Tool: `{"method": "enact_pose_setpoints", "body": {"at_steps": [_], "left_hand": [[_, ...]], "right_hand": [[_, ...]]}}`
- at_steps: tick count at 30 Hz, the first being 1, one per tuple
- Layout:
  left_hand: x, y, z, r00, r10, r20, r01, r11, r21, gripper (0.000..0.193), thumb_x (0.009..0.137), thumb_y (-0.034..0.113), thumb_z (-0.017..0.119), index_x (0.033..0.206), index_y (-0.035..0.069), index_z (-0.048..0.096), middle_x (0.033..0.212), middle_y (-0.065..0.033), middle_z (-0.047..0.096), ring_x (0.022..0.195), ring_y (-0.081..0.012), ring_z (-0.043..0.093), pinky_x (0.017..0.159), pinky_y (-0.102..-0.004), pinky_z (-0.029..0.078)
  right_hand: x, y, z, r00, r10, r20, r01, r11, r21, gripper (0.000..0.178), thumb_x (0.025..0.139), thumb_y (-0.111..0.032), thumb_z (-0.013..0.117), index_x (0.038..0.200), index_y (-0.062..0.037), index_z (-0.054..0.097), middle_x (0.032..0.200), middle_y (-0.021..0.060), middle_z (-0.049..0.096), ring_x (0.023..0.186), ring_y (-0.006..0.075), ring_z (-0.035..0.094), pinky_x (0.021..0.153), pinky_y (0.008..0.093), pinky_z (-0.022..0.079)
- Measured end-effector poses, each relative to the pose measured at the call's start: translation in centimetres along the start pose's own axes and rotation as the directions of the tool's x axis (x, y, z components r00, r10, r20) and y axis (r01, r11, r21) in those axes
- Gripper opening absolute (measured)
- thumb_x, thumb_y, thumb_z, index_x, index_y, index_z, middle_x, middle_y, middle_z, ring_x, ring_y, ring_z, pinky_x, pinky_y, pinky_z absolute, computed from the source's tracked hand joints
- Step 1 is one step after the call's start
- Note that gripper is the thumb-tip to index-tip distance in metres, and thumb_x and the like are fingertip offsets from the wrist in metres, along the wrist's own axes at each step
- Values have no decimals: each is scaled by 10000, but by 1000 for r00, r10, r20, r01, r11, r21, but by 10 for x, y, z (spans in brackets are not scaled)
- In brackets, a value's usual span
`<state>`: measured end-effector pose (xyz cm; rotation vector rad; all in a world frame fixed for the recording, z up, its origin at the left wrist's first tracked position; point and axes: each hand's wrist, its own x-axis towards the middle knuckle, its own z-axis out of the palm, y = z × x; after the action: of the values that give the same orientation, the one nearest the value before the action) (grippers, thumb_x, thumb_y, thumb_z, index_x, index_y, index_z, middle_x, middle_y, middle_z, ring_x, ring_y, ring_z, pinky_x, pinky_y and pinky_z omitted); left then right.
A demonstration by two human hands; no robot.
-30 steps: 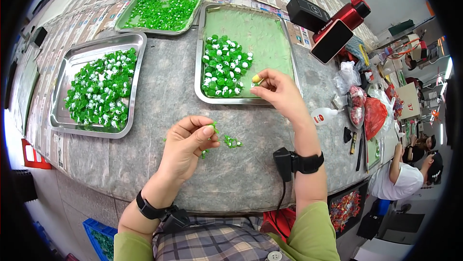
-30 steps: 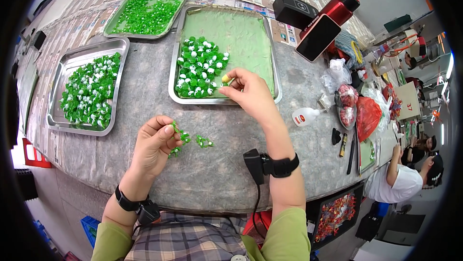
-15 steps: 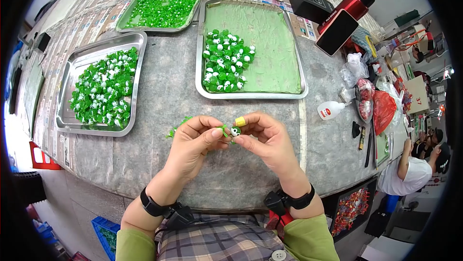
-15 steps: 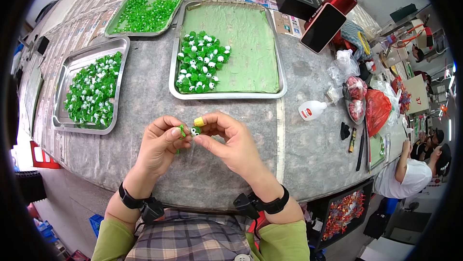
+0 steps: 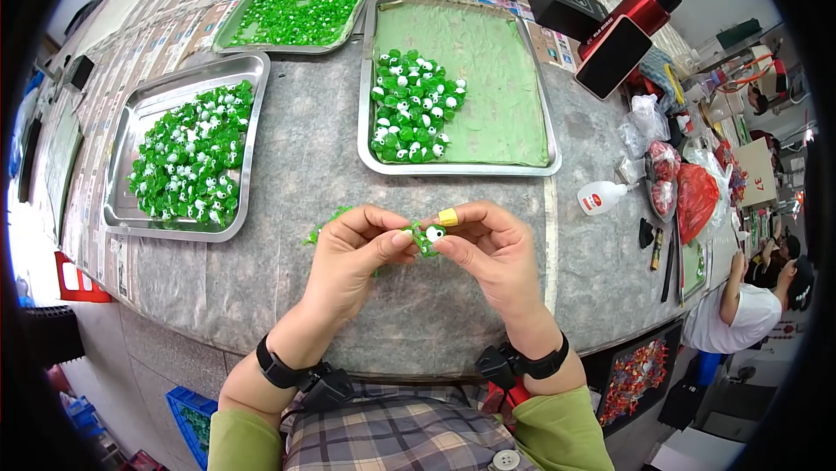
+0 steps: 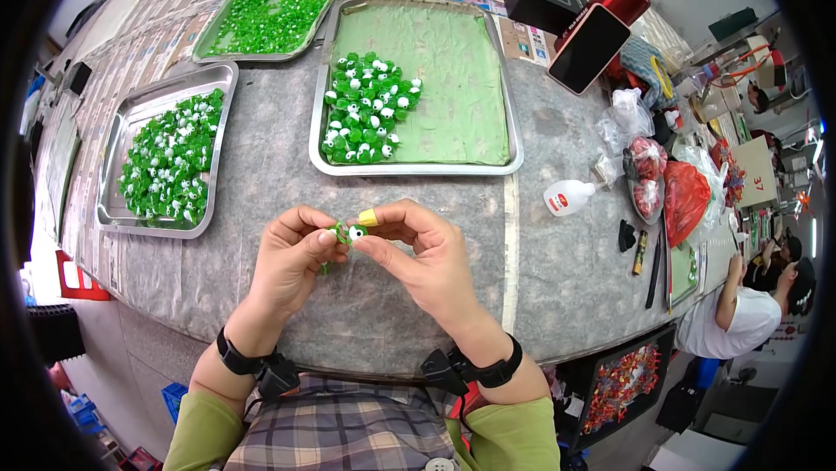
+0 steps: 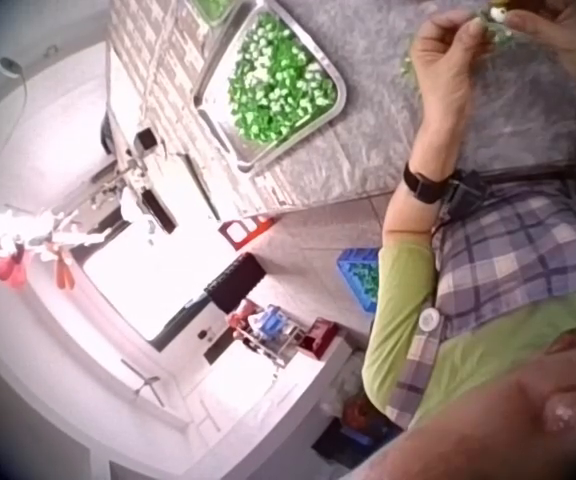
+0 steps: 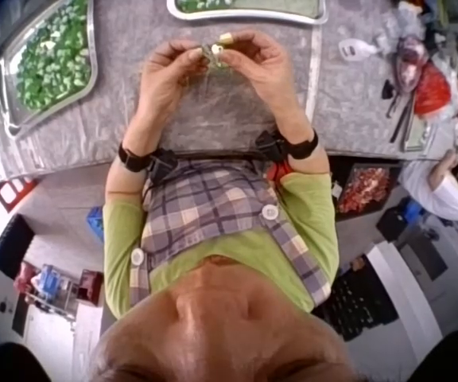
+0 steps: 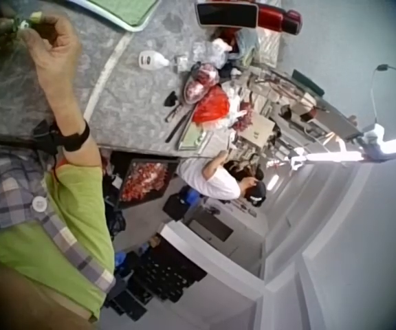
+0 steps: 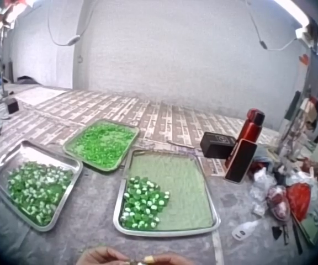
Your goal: The person applies glue to green plastic bases and attaches white and black eye pieces to them by hand. The completed assemblies are then placed onto the table, and the process is repeated.
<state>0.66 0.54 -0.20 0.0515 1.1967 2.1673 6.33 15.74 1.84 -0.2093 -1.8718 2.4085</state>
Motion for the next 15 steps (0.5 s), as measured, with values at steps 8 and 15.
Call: {"method": "enact_pose_setpoints", "body": {"at_steps": [8,15], "left_hand": [[0,-2,1,999,32,7,-32,998,51,86,738,38,579,813,9,552,757,-59,581,669,-105,557,607,-221,467],[-2,1,2,916,376,138,-387,742,547,101,666,-17,620,753,5,575,729,-54,569,649,-111,537,556,-223,432]], "right_hand": [[-1,0,4,999,-37,3,37,999,10,166,717,-6,596,869,4,532,827,44,570,772,89,545,688,200,434],[-3,5,0,993,114,39,-118,987,109,154,735,-16,579,880,4,532,807,40,573,770,72,539,663,184,436]]}}
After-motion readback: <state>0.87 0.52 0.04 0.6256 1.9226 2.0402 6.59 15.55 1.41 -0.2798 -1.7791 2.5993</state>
